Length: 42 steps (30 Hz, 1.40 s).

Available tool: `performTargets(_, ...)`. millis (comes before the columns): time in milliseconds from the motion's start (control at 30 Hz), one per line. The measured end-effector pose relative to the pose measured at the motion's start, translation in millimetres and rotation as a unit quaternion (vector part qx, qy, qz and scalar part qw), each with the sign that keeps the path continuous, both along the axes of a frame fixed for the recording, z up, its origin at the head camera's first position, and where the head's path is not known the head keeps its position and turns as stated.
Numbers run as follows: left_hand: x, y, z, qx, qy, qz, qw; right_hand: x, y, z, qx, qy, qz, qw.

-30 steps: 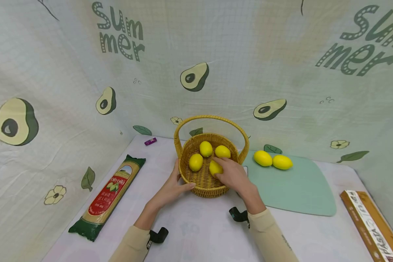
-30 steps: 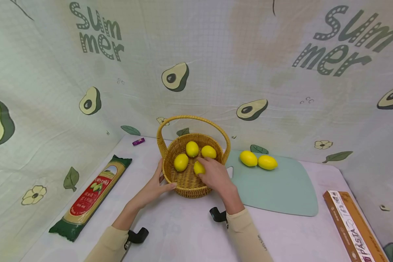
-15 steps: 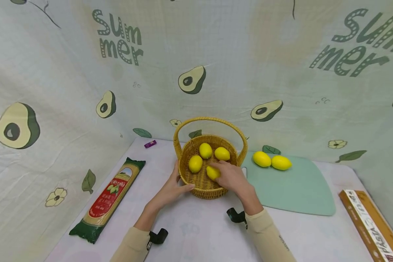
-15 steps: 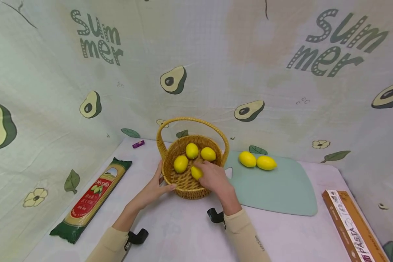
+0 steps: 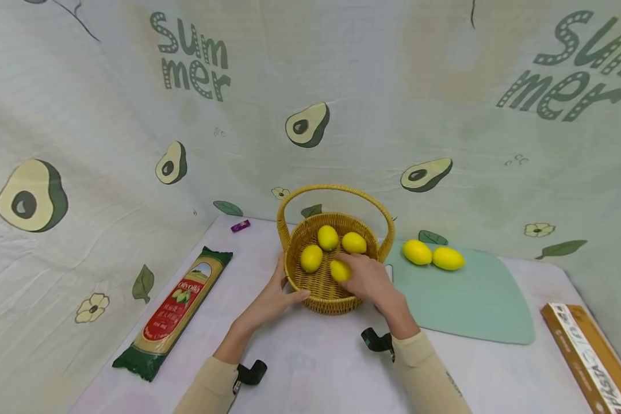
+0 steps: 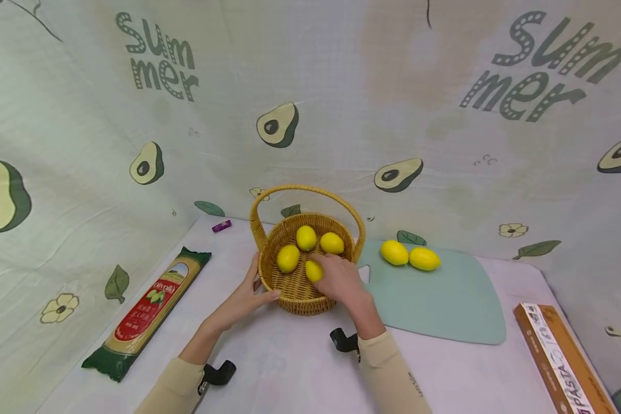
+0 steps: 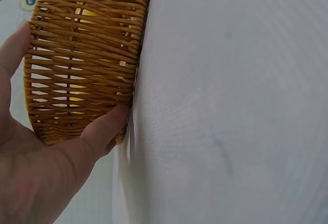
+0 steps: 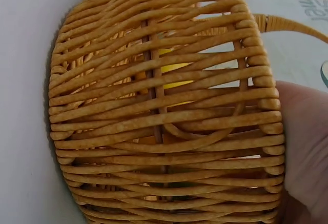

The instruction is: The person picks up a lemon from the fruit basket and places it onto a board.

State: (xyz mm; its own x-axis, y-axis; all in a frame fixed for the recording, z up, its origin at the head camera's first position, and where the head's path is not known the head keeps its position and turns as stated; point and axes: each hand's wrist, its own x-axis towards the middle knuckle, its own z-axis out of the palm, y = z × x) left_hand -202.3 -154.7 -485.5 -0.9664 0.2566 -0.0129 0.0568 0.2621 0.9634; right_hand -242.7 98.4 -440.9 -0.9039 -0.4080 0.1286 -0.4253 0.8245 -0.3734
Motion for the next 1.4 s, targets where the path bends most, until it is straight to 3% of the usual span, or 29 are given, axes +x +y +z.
performTargets(333, -1.9, -0.4, -2.1, -0.004, -0.003, 0.003, 1.0, 7.5, 7, 8.3, -0.038, 0.007, 0.006, 0.9992)
performTargets(600, -2.2, -0.7, -1.5, -0.008, -0.009, 0.008, 0.9999, 20.2, 24, 29.9, -0.049, 0.004, -0.003, 0.9988)
performTargets(1033, -0.1, -0.3, -2.2, 0.0, -0.016, 0.009, 0.9998, 42.2, 58, 67.0, -0.03, 0.047, -0.021, 0.9982)
performTargets(1233, -0.5, -1.5, -1.1, -0.004, -0.019, 0.005, 0.9998, 48.2, 77, 78.1, -0.031, 0.023, -0.022, 0.999)
performTargets(1400, -1.6, -3.0, -0.7, -0.009, -0.021, 0.006, 0.9997, 43.6, 94, 77.4, -0.017, -0.009, -0.026, 0.9995)
